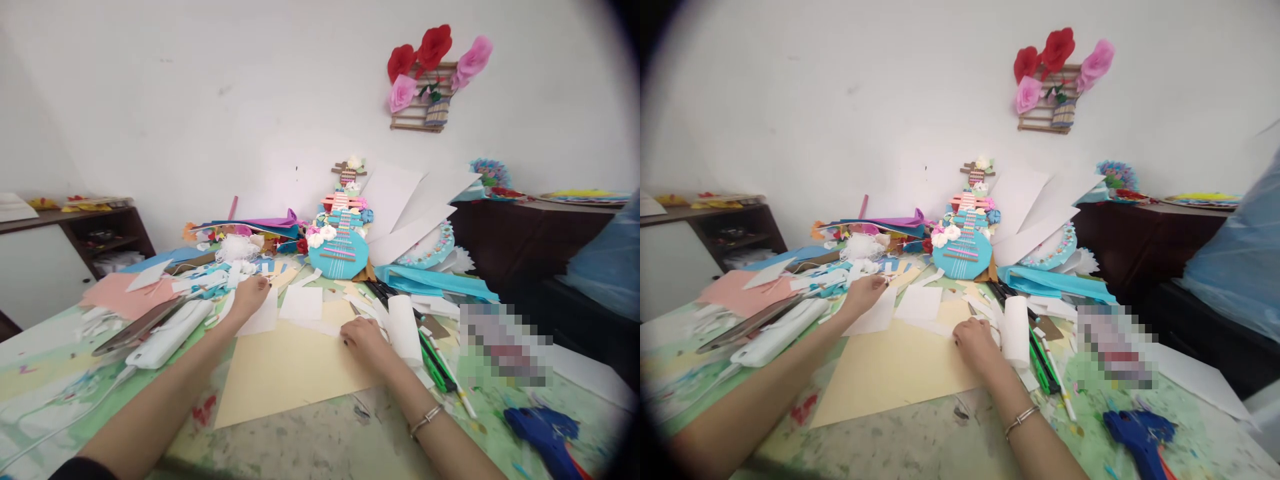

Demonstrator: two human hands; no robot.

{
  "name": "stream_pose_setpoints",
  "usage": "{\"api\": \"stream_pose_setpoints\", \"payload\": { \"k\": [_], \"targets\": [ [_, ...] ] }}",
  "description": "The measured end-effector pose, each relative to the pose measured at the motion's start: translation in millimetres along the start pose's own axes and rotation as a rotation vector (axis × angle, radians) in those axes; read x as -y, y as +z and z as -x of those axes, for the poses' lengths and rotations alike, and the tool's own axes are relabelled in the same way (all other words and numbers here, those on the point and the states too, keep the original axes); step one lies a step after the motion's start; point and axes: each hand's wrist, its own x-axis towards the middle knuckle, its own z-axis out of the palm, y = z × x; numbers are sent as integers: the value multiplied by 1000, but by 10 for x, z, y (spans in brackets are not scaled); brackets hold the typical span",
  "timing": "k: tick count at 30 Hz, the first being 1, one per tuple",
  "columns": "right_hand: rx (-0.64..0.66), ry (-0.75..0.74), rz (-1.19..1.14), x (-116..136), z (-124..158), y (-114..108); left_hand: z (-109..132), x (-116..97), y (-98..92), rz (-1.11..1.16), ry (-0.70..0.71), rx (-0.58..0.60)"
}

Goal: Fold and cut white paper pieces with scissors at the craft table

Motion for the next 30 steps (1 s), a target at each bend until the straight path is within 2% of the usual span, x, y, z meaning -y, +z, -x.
{"api": "stream_pose_setpoints", "payload": {
  "k": [5, 9, 10, 12, 15, 17, 20, 23, 26, 28, 30],
  "targets": [
    [-41, -28, -59, -51, -6, 34, 161, 385, -93, -167, -39, -1],
    [-62, -75, -148, -8, 50, -68, 158, 574, -86, -235, -56, 33],
    [-116, -64, -206, -6, 69, -119, 148, 601, -84, -246, -58, 35],
    [-309, 34, -297, -44, 104, -232, 129, 641, -80, -263, -66, 33],
    [-629, 360, -253, -207, 142, -371, 106, 669, -85, -268, -72, 23],
    [-744, 501, -180, -349, 151, -420, 88, 666, -103, -260, -73, 12],
    [-843, 541, -44, -510, 148, -423, 67, 617, -156, -240, -69, -10],
    [-813, 457, 110, -538, 142, -375, 77, 535, -220, -162, -87, -26],
    [-716, 378, 233, -464, 147, -336, 115, 466, -252, -4, -196, 42],
    [-646, 363, 269, -399, 154, -340, 136, 440, -250, 21, -236, 99],
    [-577, 385, 258, -341, 158, -363, 145, 425, -245, -11, -216, 116]
  ]
}}
